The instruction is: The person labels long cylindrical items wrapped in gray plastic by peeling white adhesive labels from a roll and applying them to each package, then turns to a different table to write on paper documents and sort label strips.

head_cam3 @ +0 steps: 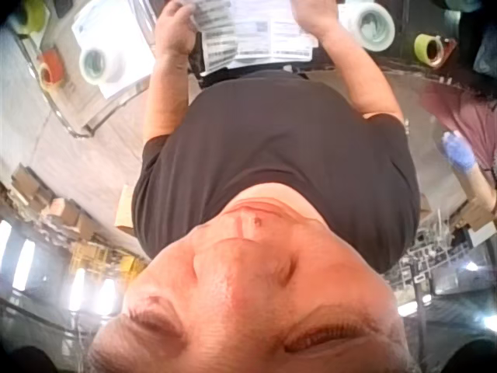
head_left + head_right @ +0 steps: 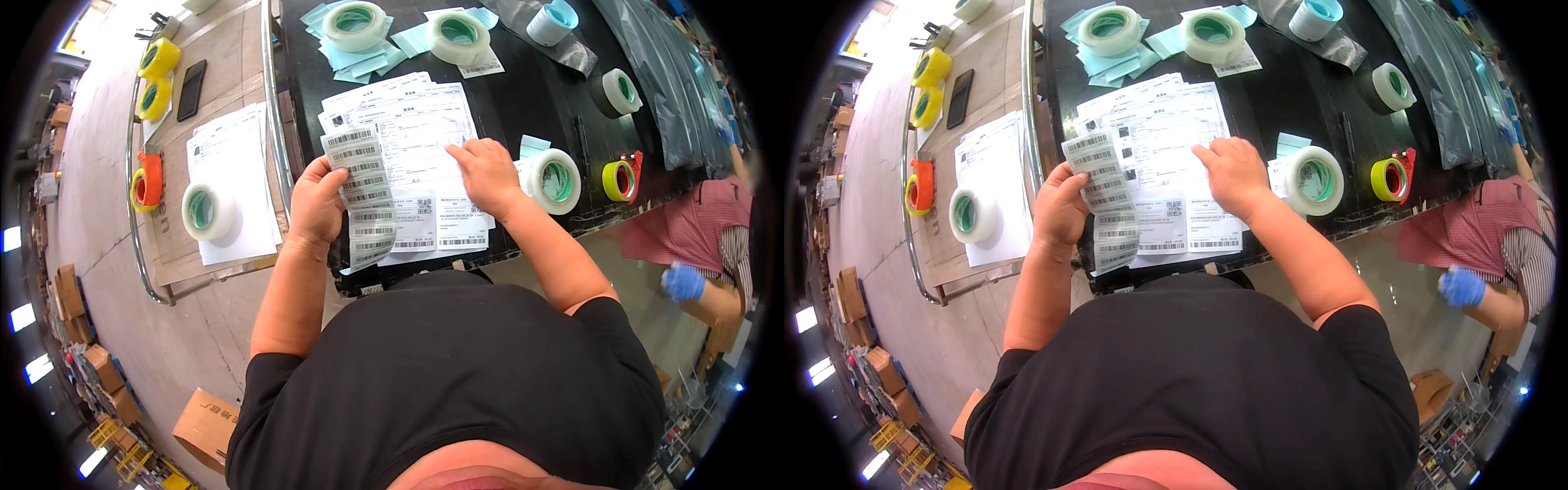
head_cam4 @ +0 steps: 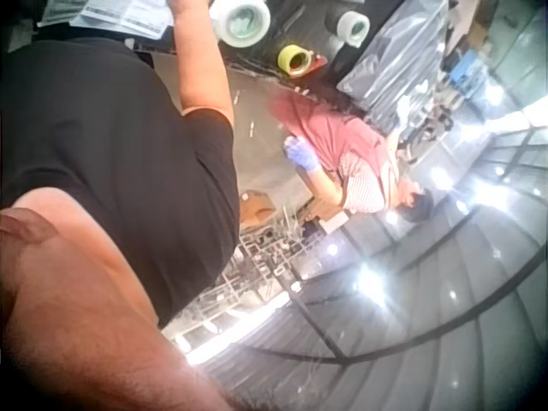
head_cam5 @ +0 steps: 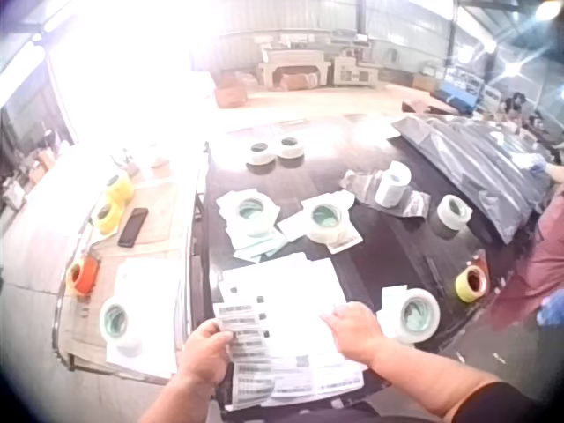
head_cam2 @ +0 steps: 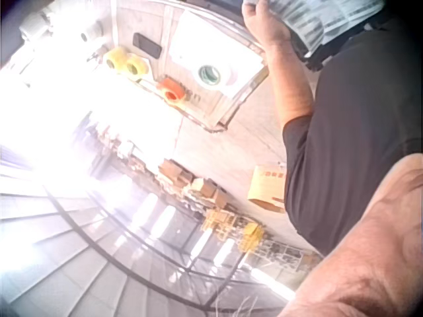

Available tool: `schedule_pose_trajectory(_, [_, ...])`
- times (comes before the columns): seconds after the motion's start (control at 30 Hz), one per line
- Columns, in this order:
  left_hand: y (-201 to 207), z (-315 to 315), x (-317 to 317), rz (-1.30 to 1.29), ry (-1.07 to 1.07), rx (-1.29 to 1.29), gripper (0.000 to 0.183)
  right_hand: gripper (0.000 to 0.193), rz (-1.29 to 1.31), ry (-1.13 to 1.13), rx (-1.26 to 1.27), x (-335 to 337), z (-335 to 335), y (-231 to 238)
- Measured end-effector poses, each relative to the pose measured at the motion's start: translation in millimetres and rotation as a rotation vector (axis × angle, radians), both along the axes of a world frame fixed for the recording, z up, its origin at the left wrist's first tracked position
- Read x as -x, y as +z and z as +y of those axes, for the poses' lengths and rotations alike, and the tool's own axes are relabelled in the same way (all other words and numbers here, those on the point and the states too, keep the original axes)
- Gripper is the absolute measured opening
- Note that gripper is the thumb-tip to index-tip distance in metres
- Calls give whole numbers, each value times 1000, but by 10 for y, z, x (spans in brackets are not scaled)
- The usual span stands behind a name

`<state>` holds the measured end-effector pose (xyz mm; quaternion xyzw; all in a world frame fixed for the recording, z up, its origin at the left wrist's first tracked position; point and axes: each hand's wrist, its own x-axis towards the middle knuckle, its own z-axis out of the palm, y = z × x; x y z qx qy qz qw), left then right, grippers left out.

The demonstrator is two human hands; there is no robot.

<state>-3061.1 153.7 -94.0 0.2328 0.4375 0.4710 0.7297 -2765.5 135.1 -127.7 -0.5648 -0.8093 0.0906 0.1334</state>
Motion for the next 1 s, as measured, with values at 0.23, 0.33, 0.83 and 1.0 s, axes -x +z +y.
schedule_pose_trajectory(0.23, [125, -192, 472, -101, 73, -98, 22, 82, -128, -19, 309, 342, -520, 32])
schedule_pose_trajectory(0.33, [79, -188, 741, 55, -144, -25, 23, 96, -334, -100, 420, 301, -437, -37])
schedule_pose_trajectory(0.83, [-123, -222, 203, 1390, -695, -543, 22, 90, -144, -574, 338, 302, -353, -253])
schedule_pose_trajectory(1.0, [29, -306, 192, 1286, -541, -710, 18, 95, -46, -617, 262, 291, -370, -375])
